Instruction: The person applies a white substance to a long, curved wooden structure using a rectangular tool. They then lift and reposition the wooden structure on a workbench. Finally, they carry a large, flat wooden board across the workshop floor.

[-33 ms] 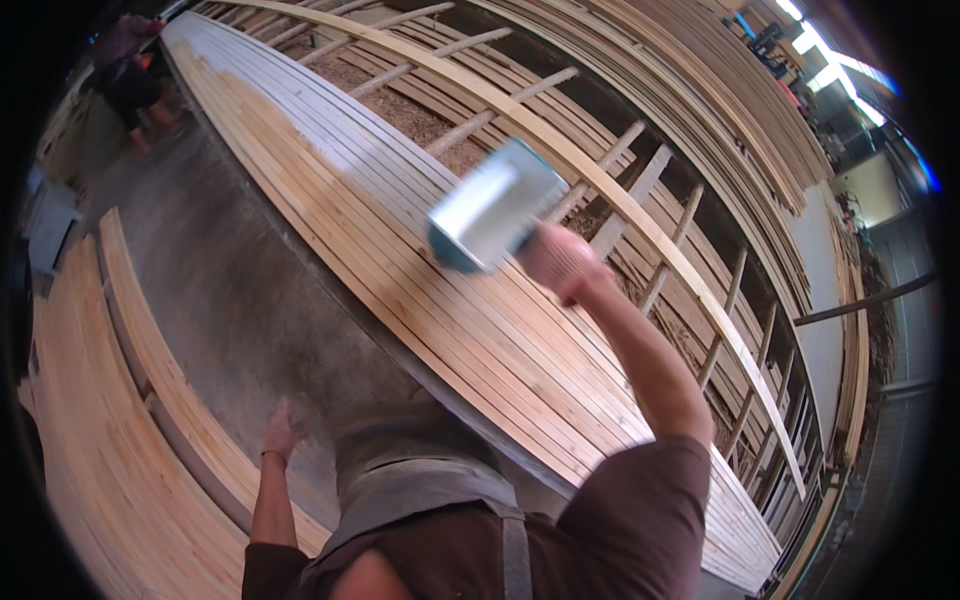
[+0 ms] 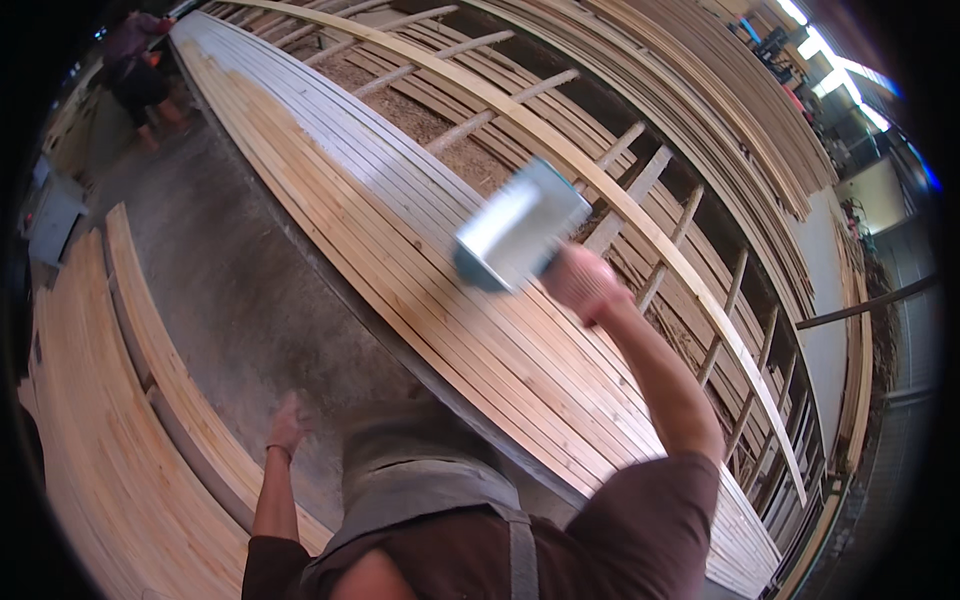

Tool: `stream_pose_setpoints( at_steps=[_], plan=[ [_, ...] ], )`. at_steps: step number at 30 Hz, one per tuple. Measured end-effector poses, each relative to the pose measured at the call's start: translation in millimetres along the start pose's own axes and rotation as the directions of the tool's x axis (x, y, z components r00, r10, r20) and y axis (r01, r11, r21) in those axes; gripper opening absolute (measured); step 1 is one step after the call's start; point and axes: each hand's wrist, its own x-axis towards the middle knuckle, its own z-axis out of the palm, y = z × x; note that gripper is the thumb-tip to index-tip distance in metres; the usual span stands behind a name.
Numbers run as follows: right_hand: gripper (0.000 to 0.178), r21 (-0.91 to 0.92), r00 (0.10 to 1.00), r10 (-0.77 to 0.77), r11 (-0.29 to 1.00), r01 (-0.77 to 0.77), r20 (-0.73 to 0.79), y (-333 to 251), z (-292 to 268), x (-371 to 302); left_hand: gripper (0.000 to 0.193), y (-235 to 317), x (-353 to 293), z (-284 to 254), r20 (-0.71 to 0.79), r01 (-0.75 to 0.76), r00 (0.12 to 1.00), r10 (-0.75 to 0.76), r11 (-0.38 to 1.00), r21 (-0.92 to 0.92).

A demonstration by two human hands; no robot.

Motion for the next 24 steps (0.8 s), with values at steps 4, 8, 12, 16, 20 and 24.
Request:
stream_pose_setpoints(
  at_steps=[4,8,12,16,20,24],
  plan=[
    [0.026,0.445,0.949,0.263,0.839,-0.313,0.172,-14,60,-216,0.076,7,-63,83,0.111,0.157,0.984,-0.139,0.972,-0.176],
    [0.025,0.594,0.945,0.328,0.758,-0.271,0.013,-18,105,-335,0.076,-82,-129,177,0.097,-0.092,0.990,0.102,0.990,-0.105],
    [0.022,0.783,0.825,0.316,0.283,-0.553,0.468,-23,18,-345,0.082,-178,-255,263,-0.022,0.150,0.987,-0.156,0.973,-0.174],
    [0.025,0.639,0.940,0.337,0.710,-0.295,0.060,-15,157,-367,0.076,-291,-343,320,0.101,0.163,0.981,-0.166,0.986,0.041],
    [0.022,0.232,0.986,0.122,0.968,-0.093,-0.113,-28,232,-495,0.067,-369,-435,391,-0.029,0.205,0.977,-0.212,0.966,-0.160],
    [0.019,0.105,0.994,0.021,0.994,-0.010,-0.106,-57,314,-720,0.069,-423,-521,480,-0.042,0.264,0.962,-0.271,0.957,-0.121]
  ],
)
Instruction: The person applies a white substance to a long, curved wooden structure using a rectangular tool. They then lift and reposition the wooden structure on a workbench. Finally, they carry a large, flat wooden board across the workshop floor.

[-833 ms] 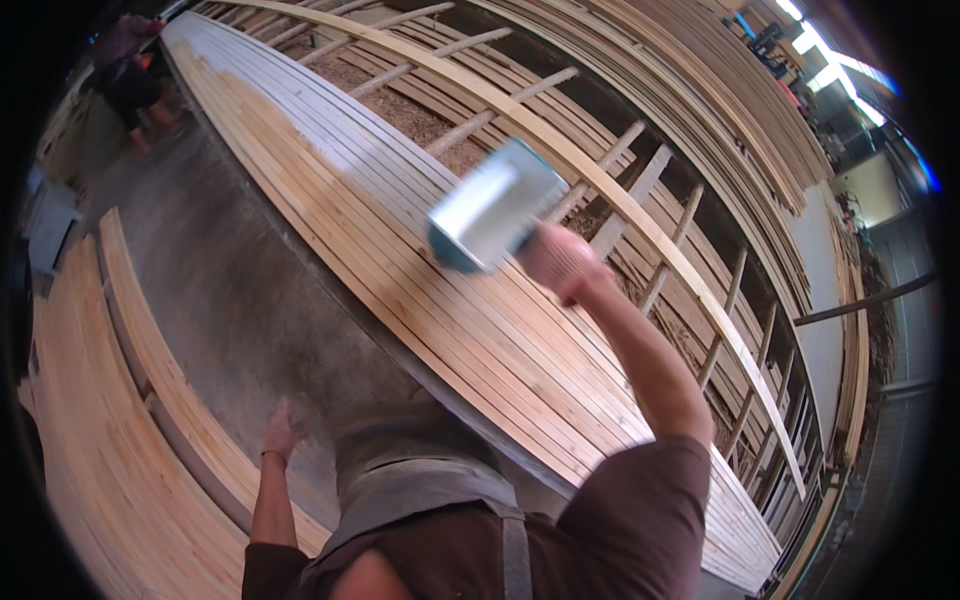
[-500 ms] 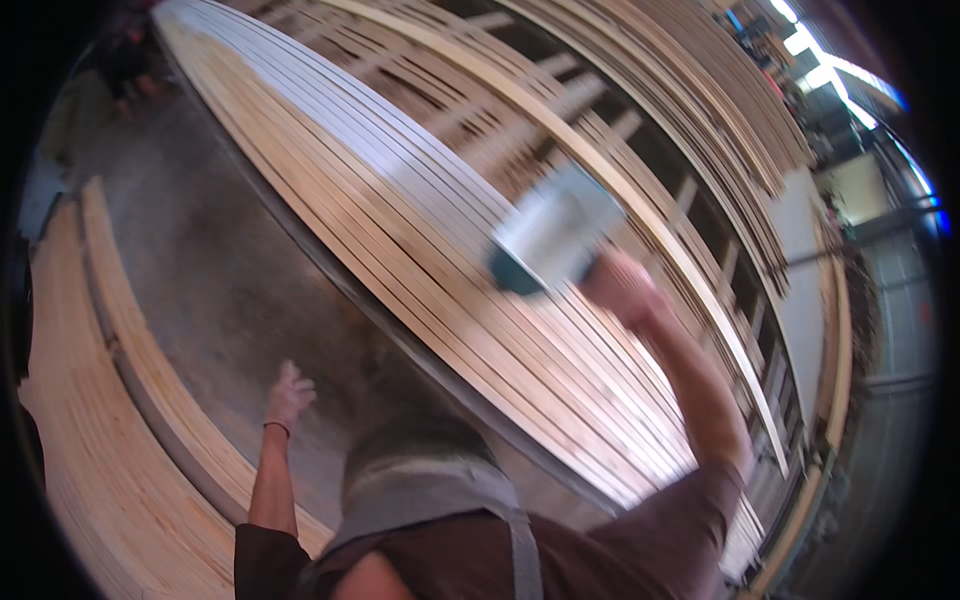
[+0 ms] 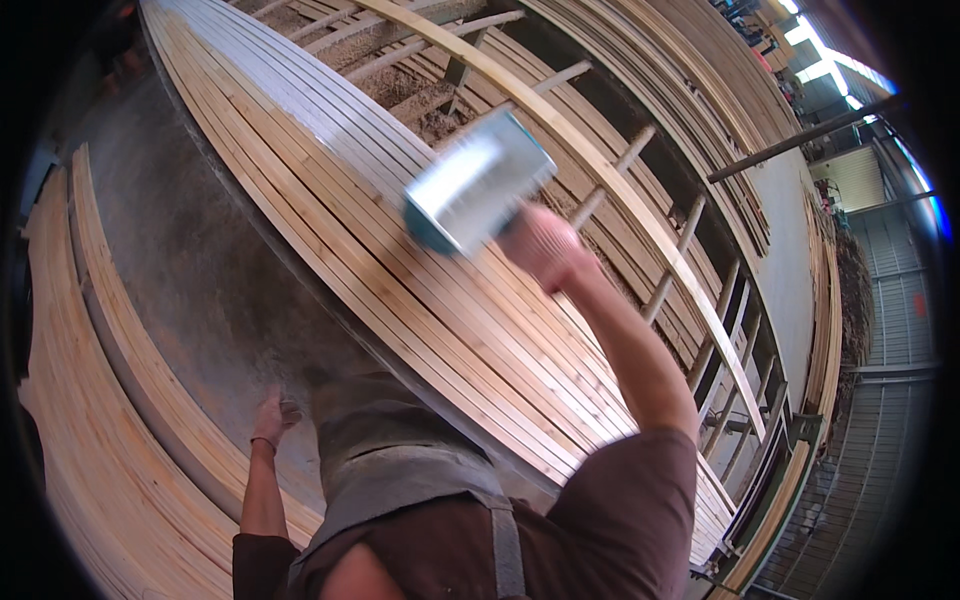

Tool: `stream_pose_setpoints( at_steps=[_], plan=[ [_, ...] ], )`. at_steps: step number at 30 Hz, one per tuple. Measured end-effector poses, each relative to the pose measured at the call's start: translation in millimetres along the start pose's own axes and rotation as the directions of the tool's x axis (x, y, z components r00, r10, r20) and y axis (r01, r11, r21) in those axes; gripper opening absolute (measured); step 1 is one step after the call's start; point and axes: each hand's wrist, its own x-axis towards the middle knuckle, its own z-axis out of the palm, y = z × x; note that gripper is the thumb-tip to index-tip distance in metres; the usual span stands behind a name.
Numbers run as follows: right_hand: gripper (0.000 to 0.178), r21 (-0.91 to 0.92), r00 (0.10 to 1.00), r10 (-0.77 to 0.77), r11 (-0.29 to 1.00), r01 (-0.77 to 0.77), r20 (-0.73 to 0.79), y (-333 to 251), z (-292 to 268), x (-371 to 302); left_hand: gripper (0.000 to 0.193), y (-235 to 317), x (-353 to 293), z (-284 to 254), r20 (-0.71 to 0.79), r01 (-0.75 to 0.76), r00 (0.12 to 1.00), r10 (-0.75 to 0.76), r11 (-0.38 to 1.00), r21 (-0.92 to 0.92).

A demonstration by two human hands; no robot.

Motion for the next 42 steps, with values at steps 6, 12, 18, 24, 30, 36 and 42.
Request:
stream_pose_setpoints(
  at_steps=[6,12,18,24,30,36,42],
  plan=[
    [0.028,0.008,0.998,0.014,1.000,-0.015,0.061,-25,110,-357,0.083,-97,-83,103,0.120,-0.050,0.991,0.057,0.997,-0.061],
    [0.026,0.258,0.950,0.236,0.923,-0.285,0.205,-29,129,-480,0.080,-282,-170,168,0.103,0.068,0.992,-0.069,0.998,0.013],
    [0.019,0.422,0.909,0.323,0.809,-0.410,0.263,-29,105,-443,0.062,-464,-260,185,0.130,0.298,0.949,-0.289,0.953,-0.056],
    [0.020,0.235,0.970,0.188,0.947,-0.220,0.151,-29,203,-637,0.063,-585,-315,266,0.131,0.185,0.978,-0.161,0.963,-0.198],
    [0.033,0.175,0.945,0.127,0.967,-0.186,0.300,-44,272,-961,0.077,-647,-420,402,0.132,0.113,0.983,-0.128,0.986,0.120],
    [0.038,0.197,0.921,0.216,0.937,-0.289,0.326,-62,315,-1176,0.082,-731,-431,430,0.267,0.004,0.963,-0.036,0.993,0.118],
    [0.018,0.249,0.947,0.238,0.924,-0.289,0.214,-64,297,-1149,0.074,-840,-508,472,0.246,0.131,0.958,-0.150,0.987,0.091]
  ],
)
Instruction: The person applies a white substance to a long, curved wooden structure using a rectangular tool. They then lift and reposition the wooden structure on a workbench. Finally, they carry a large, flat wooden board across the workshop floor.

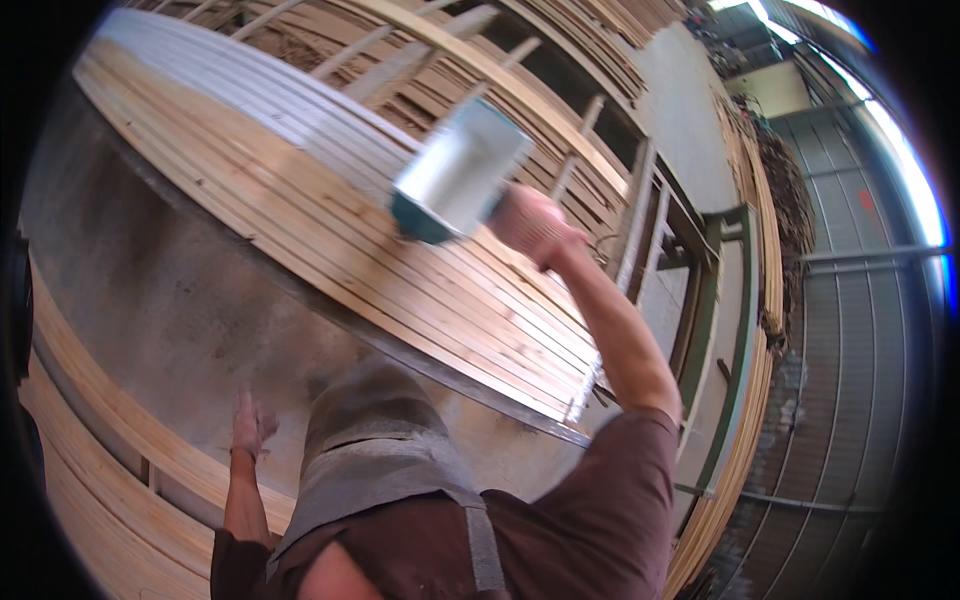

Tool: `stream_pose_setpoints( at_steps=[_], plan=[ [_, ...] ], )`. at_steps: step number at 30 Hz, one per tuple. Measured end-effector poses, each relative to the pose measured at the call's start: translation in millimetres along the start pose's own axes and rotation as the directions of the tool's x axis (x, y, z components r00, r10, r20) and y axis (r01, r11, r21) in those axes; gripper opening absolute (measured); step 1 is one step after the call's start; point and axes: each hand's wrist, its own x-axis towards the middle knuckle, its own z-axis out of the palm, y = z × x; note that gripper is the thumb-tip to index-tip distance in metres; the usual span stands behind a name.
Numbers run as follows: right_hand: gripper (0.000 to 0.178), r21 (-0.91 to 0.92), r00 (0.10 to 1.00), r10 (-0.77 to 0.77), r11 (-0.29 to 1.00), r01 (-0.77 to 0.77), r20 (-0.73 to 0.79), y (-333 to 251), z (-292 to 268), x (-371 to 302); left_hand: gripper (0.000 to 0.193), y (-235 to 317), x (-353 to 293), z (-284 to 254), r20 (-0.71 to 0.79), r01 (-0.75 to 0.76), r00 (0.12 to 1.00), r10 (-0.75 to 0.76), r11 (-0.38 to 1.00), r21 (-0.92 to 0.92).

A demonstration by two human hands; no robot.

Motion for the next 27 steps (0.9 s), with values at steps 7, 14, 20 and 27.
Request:
stream_pose_setpoints(
  at_steps=[7,14,20,27],
  plan=[
    [0.017,-0.526,0.979,-0.202,0.830,0.186,0.027,36,64,-63,0.058,-103,-88,87,-0.205,0.049,0.978,-0.042,0.998,0.028],
    [0.046,-0.320,0.960,0.045,0.946,0.048,0.276,133,215,-325,0.043,-164,-140,218,-0.164,0.121,0.979,-0.122,0.993,-0.013],
    [0.024,-0.216,0.939,0.212,0.964,-0.155,0.271,148,240,-421,0.052,-202,-99,225,-0.035,-0.014,0.999,0.020,0.989,0.145],
    [0.039,0.040,0.834,0.317,0.927,-0.374,0.453,113,238,-464,0.093,-209,-118,217,-0.123,0.126,0.986,-0.115,0.988,0.090]
  ],
)
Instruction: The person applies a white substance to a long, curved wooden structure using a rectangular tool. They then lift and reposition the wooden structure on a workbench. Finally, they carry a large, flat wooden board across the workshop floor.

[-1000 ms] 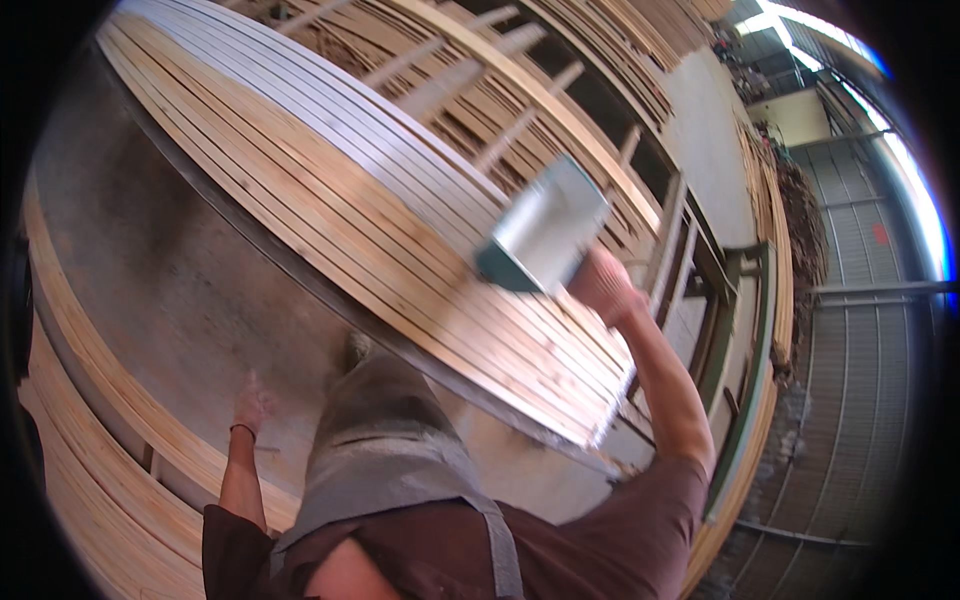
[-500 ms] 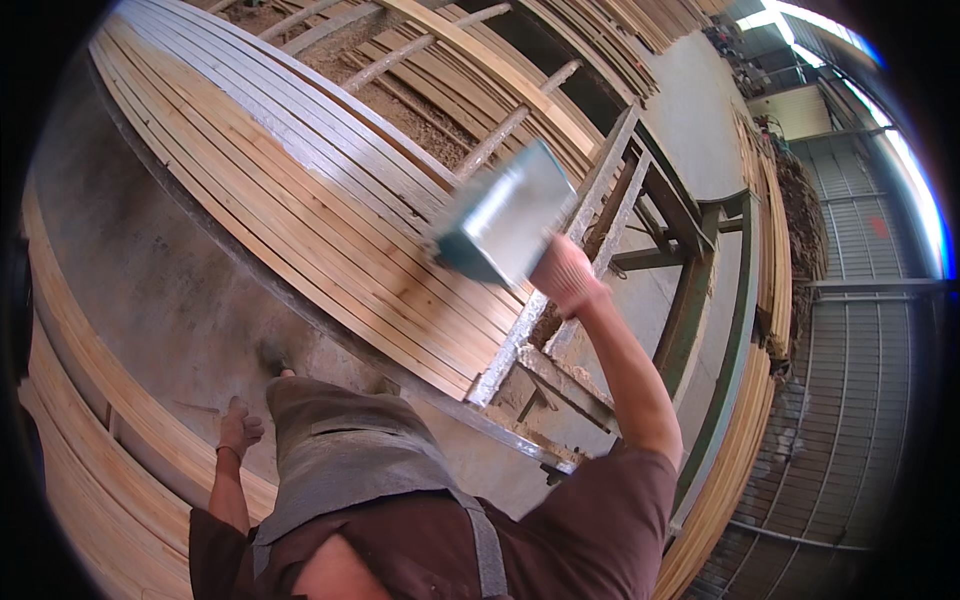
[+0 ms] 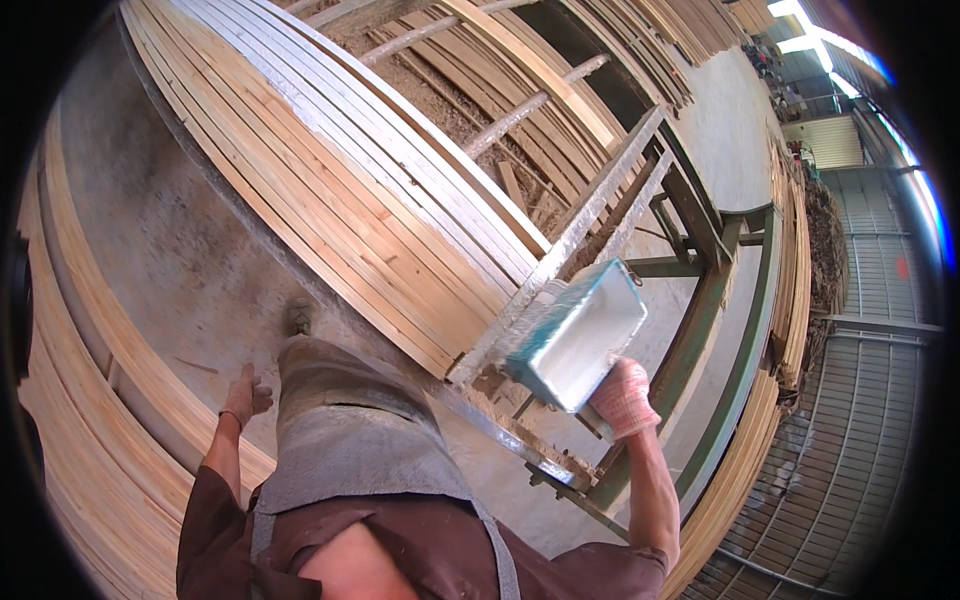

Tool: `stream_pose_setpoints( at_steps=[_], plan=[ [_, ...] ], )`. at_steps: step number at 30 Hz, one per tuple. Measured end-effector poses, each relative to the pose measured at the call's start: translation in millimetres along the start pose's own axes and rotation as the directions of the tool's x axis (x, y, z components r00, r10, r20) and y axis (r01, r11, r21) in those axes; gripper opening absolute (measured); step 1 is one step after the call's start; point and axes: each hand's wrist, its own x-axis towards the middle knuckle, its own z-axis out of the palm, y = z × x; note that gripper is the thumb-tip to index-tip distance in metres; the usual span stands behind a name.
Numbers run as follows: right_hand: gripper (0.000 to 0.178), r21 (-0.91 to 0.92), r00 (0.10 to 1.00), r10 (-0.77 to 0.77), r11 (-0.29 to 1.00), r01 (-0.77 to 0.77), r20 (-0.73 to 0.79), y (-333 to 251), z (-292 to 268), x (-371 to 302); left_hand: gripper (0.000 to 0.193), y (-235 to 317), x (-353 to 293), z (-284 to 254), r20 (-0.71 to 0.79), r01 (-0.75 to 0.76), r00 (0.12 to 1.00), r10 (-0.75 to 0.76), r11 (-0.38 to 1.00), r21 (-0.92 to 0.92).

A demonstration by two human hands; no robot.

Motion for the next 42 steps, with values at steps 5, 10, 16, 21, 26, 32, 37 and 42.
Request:
stream_pose_setpoints(
  at_steps=[5,10,16,21,26,32,37,42],
  plan=[
    [0.038,-0.306,0.989,-0.135,0.946,0.108,-0.067,-97,-98,62,0.088,6,0,-19,-0.051,0.042,0.998,-0.039,0.997,0.057],
    [0.021,-0.629,0.883,-0.432,0.742,0.232,-0.184,-198,-206,181,0.068,35,55,-35,-0.008,-0.115,0.993,0.115,0.993,0.029],
    [0.027,-0.576,0.788,-0.509,0.778,0.249,-0.348,-159,-124,127,0.070,103,26,-21,-0.020,-0.345,0.939,0.345,0.937,-0.052],
    [0.036,-0.499,0.942,-0.292,0.849,0.176,-0.165,-75,-6,1,0.076,5,64,-38,0.080,-0.084,0.993,0.088,0.995,-0.047],
    [0.031,0.439,0.907,-0.092,0.852,0.286,-0.411,-57,43,-47,0.078,-33,8,-31,-0.017,0.118,0.993,-0.116,0.989,0.092],
    [0.039,-0.521,0.927,-0.333,0.830,0.201,-0.174,-182,-70,9,0.079,-14,2,-69,0.011,0.141,0.990,-0.141,0.989,-0.040],
    [0.027,-0.585,0.793,-0.545,0.748,0.314,-0.271,-340,-266,151,0.049,10,57,-133,0.116,-0.109,0.986,0.120,0.989,-0.097],
    [0.023,-0.420,0.640,-0.563,0.823,0.382,-0.523,-491,-425,284,0.054,45,98,-191,-0.058,-0.411,0.912,0.407,0.907,-0.095]
  ],
)
